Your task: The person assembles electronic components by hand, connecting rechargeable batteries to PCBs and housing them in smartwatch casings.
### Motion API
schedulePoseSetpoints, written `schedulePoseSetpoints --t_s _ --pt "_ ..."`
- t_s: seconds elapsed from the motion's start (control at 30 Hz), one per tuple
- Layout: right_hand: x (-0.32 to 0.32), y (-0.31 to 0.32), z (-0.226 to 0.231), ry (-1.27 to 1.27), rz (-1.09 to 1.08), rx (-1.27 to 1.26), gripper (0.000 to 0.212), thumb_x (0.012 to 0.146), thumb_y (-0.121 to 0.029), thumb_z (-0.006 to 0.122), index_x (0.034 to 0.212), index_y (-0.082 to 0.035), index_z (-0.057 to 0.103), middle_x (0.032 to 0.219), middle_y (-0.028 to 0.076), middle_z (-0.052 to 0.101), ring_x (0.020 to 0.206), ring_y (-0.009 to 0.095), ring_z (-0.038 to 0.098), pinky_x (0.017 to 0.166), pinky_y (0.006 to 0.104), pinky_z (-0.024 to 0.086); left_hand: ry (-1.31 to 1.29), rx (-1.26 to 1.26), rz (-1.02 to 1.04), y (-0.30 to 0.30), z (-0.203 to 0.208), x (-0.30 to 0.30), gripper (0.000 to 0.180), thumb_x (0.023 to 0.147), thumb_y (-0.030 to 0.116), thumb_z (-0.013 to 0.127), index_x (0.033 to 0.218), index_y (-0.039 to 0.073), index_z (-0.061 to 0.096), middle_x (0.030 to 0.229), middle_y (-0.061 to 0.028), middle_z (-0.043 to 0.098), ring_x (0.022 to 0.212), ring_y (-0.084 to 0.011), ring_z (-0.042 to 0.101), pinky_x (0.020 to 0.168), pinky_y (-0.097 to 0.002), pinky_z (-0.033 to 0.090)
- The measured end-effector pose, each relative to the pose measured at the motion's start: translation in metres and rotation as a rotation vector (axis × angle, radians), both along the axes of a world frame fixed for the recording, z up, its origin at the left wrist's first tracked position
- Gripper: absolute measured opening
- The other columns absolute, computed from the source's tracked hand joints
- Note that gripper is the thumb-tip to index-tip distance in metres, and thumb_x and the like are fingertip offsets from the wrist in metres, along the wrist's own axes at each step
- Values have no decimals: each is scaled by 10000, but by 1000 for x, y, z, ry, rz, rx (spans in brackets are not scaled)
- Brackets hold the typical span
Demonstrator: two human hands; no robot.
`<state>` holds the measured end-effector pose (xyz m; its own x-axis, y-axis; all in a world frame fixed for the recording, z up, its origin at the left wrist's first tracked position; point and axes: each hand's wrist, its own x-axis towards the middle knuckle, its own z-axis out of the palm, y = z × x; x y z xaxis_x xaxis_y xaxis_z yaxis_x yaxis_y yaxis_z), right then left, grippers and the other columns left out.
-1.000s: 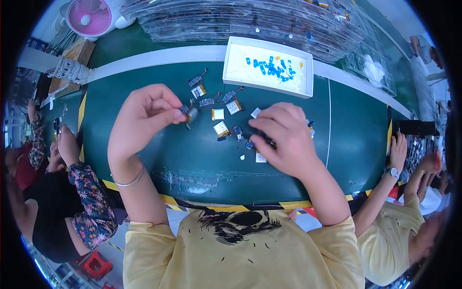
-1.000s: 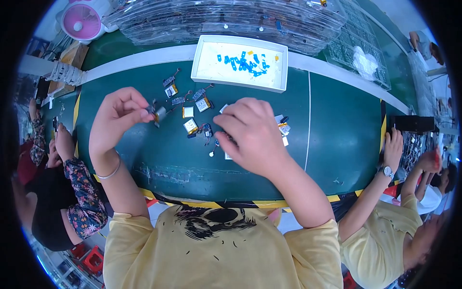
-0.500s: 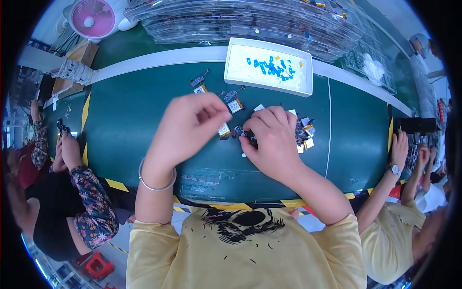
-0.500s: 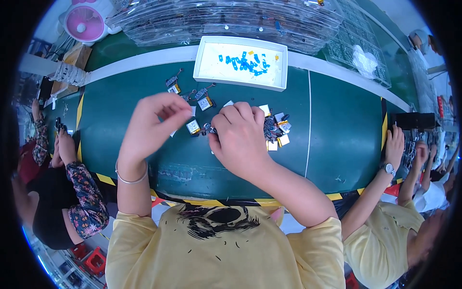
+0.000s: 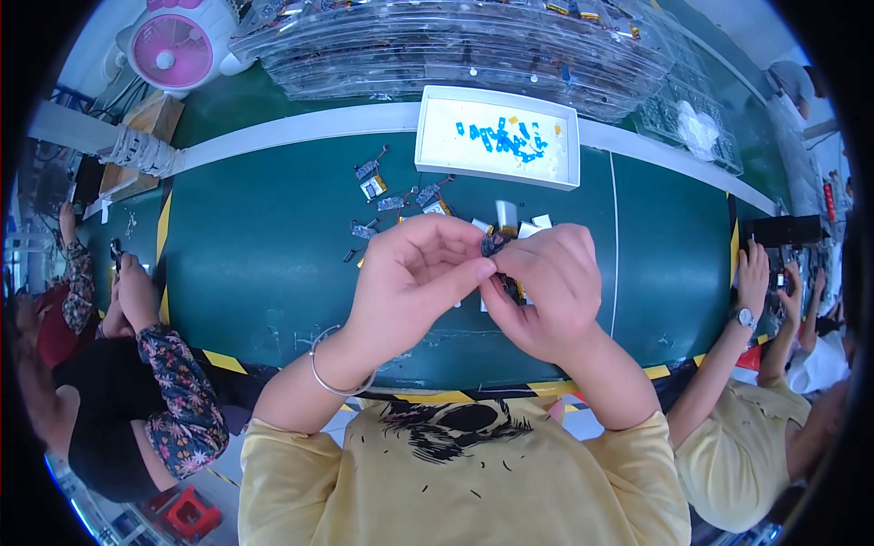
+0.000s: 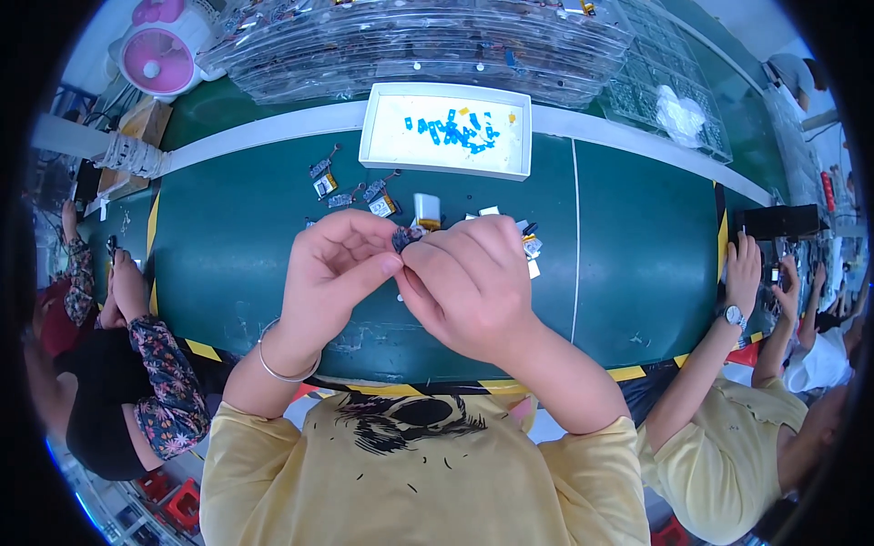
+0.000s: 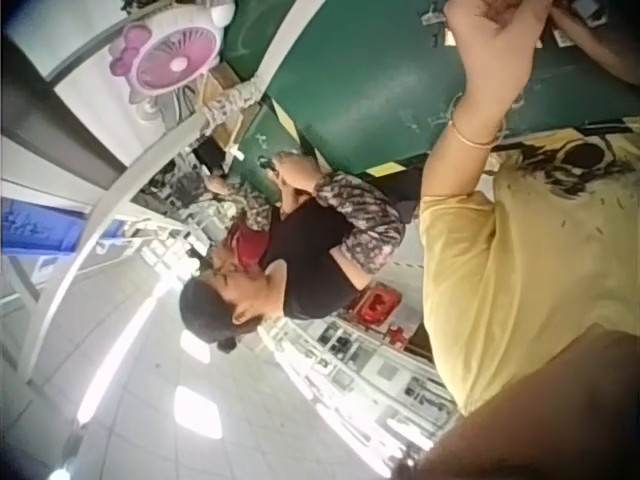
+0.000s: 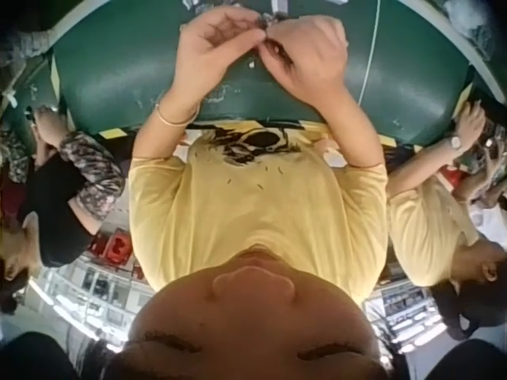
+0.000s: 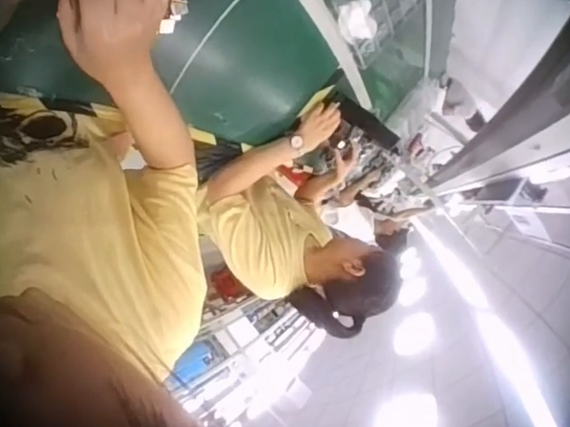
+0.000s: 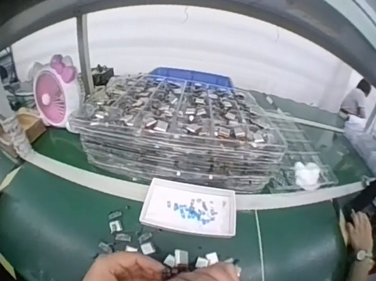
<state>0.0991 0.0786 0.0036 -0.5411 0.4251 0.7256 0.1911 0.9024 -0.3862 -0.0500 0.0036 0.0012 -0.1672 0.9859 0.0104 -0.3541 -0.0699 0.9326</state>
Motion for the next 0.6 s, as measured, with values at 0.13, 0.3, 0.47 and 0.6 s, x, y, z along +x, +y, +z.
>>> schedulePoseSetpoints --t_s 0.13,0.3,0.47,0.6 --pt "9 8 4 -16 117 -182 209 630 -29 705 822 -56 627 768 55 611 680 234 548 636 332 399 -244 -137 -62 4 -3 -5 202 850 -50 583 1050 -24 593 939 -73 642 835 -112 622 733 -227 517" --pt "14 19 12 -31 -8 -238 211 755 -62 610 955 -6 650 1003 126 618 915 231 557 808 324 429 10 -164 -111 3 -3 -6 232 823 -81 579 1048 -24 597 976 -82 646 843 -121 619 750 -248 512" --pt "18 19 11 -93 262 -751 250 787 -36 587 1031 7 620 1001 110 612 956 224 560 845 318 425 201 -4 -38 1 -2 -1 254 802 -114 567 1032 -19 615 999 -77 634 873 -110 600 753 -239 495" --pt "15 17 9 -182 330 -899 224 755 19 592 978 9 598 1020 122 606 945 222 571 843 308 431 334 71 0 0 2 -3 269 790 -122 560 1029 -15 621 977 -70 627 860 -100 588 748 -231 488"
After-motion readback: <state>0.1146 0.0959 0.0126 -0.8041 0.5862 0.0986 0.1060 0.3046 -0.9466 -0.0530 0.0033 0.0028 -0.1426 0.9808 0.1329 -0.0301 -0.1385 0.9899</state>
